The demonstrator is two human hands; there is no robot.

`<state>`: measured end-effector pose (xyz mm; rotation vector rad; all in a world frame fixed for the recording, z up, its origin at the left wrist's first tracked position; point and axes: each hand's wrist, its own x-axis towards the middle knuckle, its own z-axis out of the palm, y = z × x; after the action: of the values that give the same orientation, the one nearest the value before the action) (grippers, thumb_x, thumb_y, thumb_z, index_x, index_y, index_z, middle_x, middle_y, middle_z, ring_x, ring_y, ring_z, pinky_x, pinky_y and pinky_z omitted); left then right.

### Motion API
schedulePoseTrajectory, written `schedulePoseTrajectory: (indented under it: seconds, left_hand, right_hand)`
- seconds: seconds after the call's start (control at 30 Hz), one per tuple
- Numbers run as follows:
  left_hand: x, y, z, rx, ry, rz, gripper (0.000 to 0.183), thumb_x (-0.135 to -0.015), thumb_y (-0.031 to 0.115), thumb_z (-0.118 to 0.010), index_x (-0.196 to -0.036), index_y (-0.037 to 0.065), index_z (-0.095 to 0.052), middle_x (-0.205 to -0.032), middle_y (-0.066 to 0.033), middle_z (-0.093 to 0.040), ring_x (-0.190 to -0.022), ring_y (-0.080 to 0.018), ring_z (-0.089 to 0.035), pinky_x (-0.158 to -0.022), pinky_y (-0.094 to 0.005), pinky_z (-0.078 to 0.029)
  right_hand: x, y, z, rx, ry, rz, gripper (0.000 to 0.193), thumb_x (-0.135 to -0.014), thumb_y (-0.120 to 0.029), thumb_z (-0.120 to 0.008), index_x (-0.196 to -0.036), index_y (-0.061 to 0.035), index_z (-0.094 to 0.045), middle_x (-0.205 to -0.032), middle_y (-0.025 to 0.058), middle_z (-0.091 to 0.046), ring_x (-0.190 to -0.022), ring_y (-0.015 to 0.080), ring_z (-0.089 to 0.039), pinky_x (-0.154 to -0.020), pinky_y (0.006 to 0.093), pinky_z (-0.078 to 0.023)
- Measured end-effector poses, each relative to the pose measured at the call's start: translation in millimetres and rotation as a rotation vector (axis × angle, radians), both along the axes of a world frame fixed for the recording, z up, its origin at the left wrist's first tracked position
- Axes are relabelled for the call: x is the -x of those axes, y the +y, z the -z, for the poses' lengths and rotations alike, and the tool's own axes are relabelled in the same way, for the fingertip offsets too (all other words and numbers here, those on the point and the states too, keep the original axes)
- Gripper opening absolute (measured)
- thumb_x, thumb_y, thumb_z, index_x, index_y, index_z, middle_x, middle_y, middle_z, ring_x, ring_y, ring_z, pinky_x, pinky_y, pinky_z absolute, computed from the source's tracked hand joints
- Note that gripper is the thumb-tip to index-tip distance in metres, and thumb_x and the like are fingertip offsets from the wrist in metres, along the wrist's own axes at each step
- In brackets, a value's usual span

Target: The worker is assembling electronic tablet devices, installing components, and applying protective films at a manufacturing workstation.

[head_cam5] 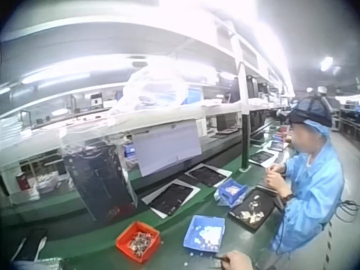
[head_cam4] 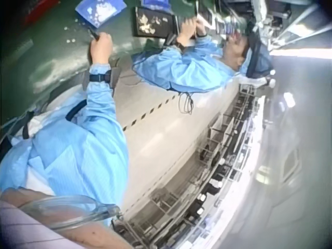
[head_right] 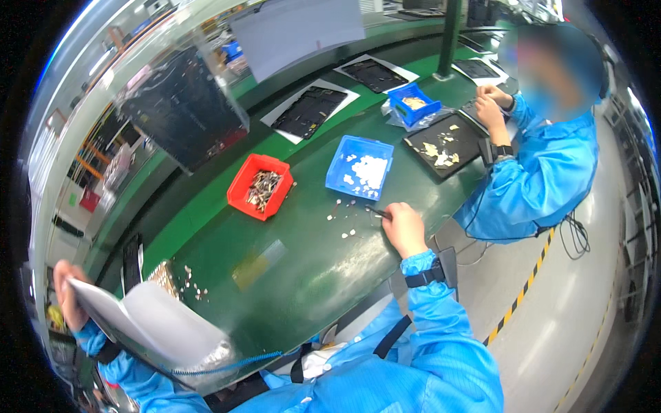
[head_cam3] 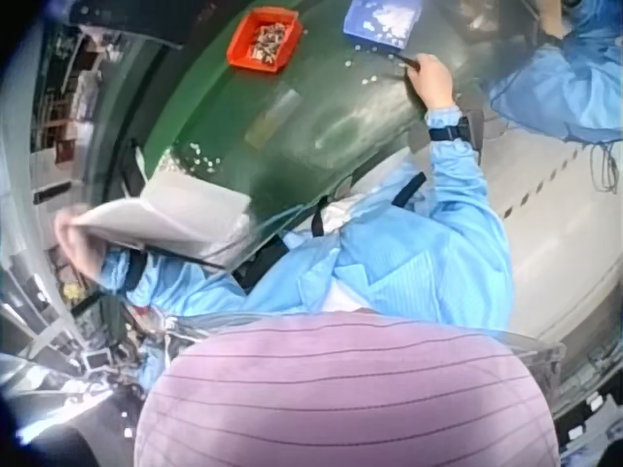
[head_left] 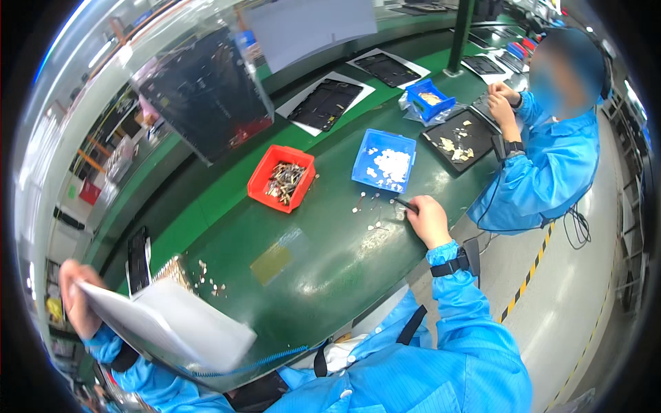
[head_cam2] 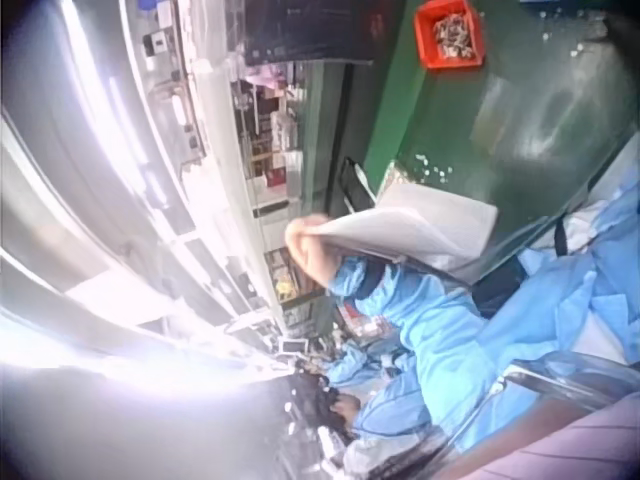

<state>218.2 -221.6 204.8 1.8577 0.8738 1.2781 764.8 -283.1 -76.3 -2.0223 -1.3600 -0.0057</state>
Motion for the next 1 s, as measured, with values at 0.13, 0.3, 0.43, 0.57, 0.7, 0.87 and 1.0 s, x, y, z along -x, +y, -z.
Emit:
schedulePoseTrajectory:
  seconds: [0.13, 0.3, 0.43, 0.57, 0.7, 0.87, 1.0]
  left_hand:
    - [-95.3, 22.0, 81.7, 0.226, 0.284, 0.305, 0.015, -0.08, 0.016, -0.059, -0.087, 0.002, -0.056, -0.087, -0.0046, -0.054, -0.083, -0.0137, -0.05, -0.074, -0.0263, -0.04]
    - [-177.4, 55.3, 231.6, 0.348, 0.504, 0.751, 0.015, -0.087, 0.017, -0.054, -0.094, 0.003, -0.056, -0.091, -0.0048, -0.058, -0.088, -0.0135, -0.051, -0.079, -0.028, -0.042]
    - [-206.1, 60.8, 262.4, 0.35, 0.609, 0.634, 0.02, -0.082, 0.017, -0.06, -0.097, 0.003, -0.058, -0.093, -0.0093, -0.06, -0.091, -0.02, -0.055, -0.082, -0.0312, -0.043]
    - [-197.4, 32.0, 234.9, -0.025, 0.752, 0.162, 0.034, -0.072, 0.016, -0.067, -0.103, 0.004, -0.056, -0.107, -0.0126, -0.056, -0.1, -0.0287, -0.052, -0.086, -0.036, -0.042]
    - [-157.0, -9.7, 229.4, -0.036, 0.984, -0.097, 0.046, -0.07, 0.019, -0.067, -0.111, 0.004, -0.052, -0.118, -0.0133, -0.05, -0.109, -0.0325, -0.047, -0.09, -0.0406, -0.04]
    - [-129.0, -53.4, 272.2, -0.164, 0.939, -0.167, 0.06, -0.072, 0.026, -0.065, -0.123, 0.002, -0.043, -0.128, -0.0149, -0.042, -0.119, -0.0359, -0.037, -0.097, -0.0455, -0.033]
    - [-126.0, -54.9, 282.7, -0.175, 0.887, -0.159, 0.066, -0.073, 0.028, -0.063, -0.128, 0.001, -0.037, -0.133, -0.0153, -0.036, -0.125, -0.0368, -0.03, -0.102, -0.0474, -0.027]
  right_hand:
    - [-1.5, -15.6, -3.7, -0.08, 0.022, 0.01, 0.014, -0.068, -0.007, -0.062, -0.082, -0.0031, -0.062, -0.077, 0.0146, -0.059, -0.072, 0.032, -0.058, -0.065, 0.0379, -0.047]
    - [32.2, -30.0, -7.3, -0.207, 0.62, -0.054, 0.015, -0.073, -0.005, -0.064, -0.087, -0.0003, -0.064, -0.075, 0.0058, -0.063, -0.066, 0.0132, -0.057, -0.062, 0.0257, -0.045]
    - [97.8, -49.4, -30.5, 0.013, 0.778, -0.321, 0.01, -0.076, -0.001, -0.064, -0.085, 0.001, -0.063, -0.075, 0.0015, -0.062, -0.065, 0.0062, -0.055, -0.059, 0.0199, -0.044]
    - [153.6, -53.6, -33.6, 0.253, 0.68, -0.621, 0.008, -0.073, -0.002, -0.065, -0.081, -0.0012, -0.065, -0.07, 0.0007, -0.061, -0.058, 0.005, -0.049, -0.051, 0.0207, -0.039]
    - [185.7, -53.5, -37.8, 0.498, 0.489, -0.723, 0.013, -0.071, -0.01, -0.066, -0.081, -0.0006, -0.065, -0.075, 0.0149, -0.062, -0.068, 0.0254, -0.061, -0.061, 0.0319, -0.047]
    - [198.2, -56.9, -24.3, 0.491, 0.246, -0.788, 0.017, -0.07, -0.015, -0.067, -0.078, -0.0002, -0.064, -0.073, 0.0146, -0.06, -0.068, 0.0301, -0.058, -0.06, 0.0358, -0.045]
    - [204.2, -57.7, -29.0, 0.483, 0.146, -0.804, 0.017, -0.068, -0.014, -0.068, -0.077, 0.0001, -0.063, -0.07, 0.0132, -0.057, -0.066, 0.0301, -0.056, -0.059, 0.0367, -0.044]
